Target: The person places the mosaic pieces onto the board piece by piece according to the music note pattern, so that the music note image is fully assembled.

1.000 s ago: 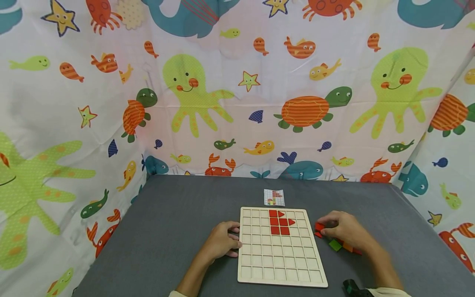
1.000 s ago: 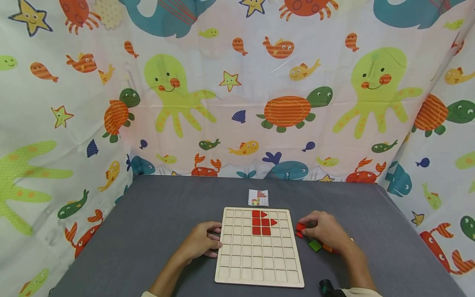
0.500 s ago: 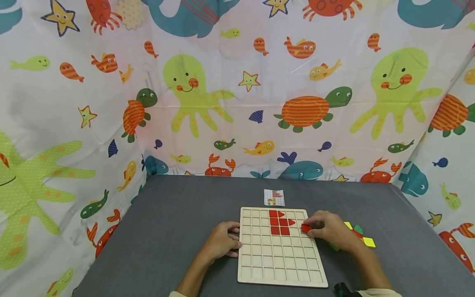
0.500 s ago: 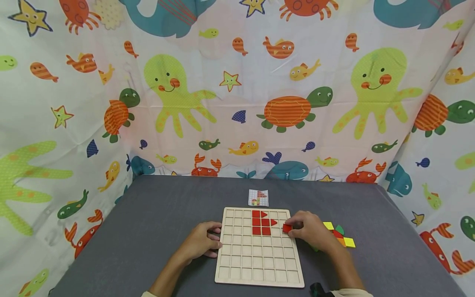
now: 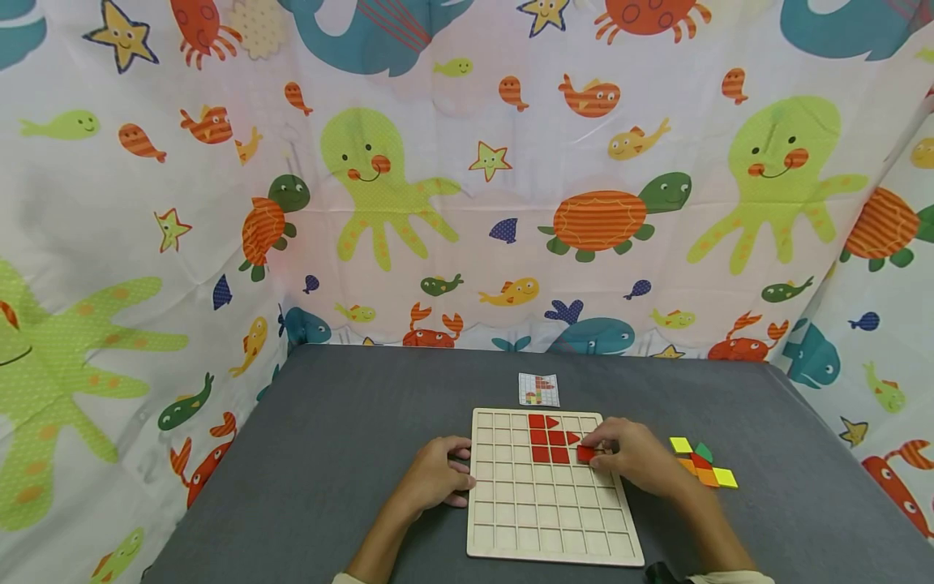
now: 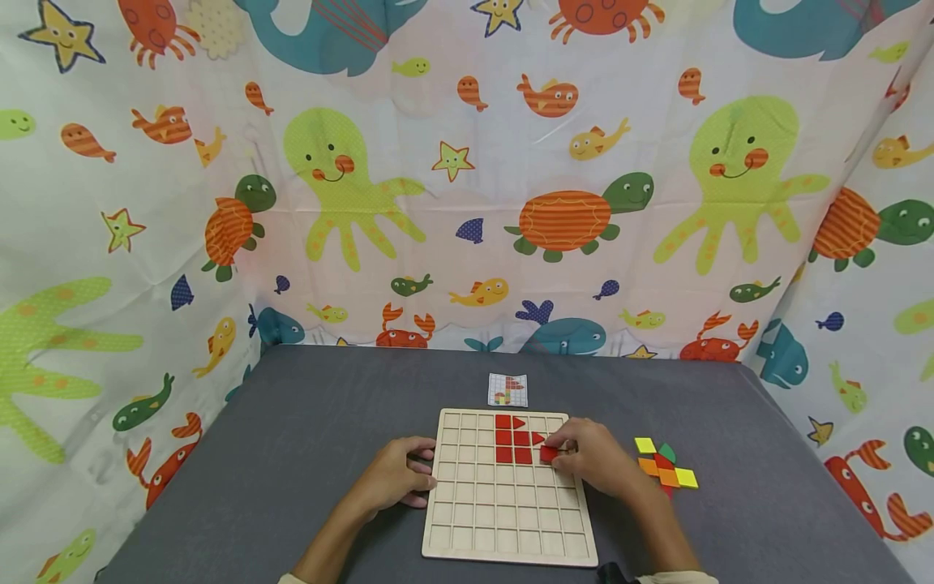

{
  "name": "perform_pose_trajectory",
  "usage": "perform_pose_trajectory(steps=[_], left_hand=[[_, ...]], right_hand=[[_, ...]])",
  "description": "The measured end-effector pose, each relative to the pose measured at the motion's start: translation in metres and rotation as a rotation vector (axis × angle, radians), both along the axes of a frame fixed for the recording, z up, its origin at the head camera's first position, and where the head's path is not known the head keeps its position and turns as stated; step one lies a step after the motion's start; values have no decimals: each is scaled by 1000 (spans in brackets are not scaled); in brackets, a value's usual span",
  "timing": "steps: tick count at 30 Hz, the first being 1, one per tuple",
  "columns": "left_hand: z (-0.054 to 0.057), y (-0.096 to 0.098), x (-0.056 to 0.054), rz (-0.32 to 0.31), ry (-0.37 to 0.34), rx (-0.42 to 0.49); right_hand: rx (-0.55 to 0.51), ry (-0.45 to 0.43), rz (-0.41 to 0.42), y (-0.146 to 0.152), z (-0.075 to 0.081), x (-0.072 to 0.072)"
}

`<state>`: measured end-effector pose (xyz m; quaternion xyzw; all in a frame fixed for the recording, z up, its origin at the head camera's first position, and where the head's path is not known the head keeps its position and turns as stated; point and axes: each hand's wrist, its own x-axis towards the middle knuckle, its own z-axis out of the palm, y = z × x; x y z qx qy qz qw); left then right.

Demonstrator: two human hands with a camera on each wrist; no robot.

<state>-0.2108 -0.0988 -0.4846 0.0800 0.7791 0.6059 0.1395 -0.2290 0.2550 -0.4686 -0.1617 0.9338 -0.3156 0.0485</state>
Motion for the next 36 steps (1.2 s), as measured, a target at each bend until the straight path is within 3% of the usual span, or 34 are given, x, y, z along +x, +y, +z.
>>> perform_pose_trajectory(steps=[7, 29, 36], left_hand=[[0, 1, 0, 5, -4, 3], [0, 0, 0, 2, -8, -5], [0, 0, 0, -2, -6, -9]], right_hand=[[5, 22, 46, -6, 0, 1], [1, 0, -7, -7, -2, 0], [-8, -42, -52, -10, 0, 1]])
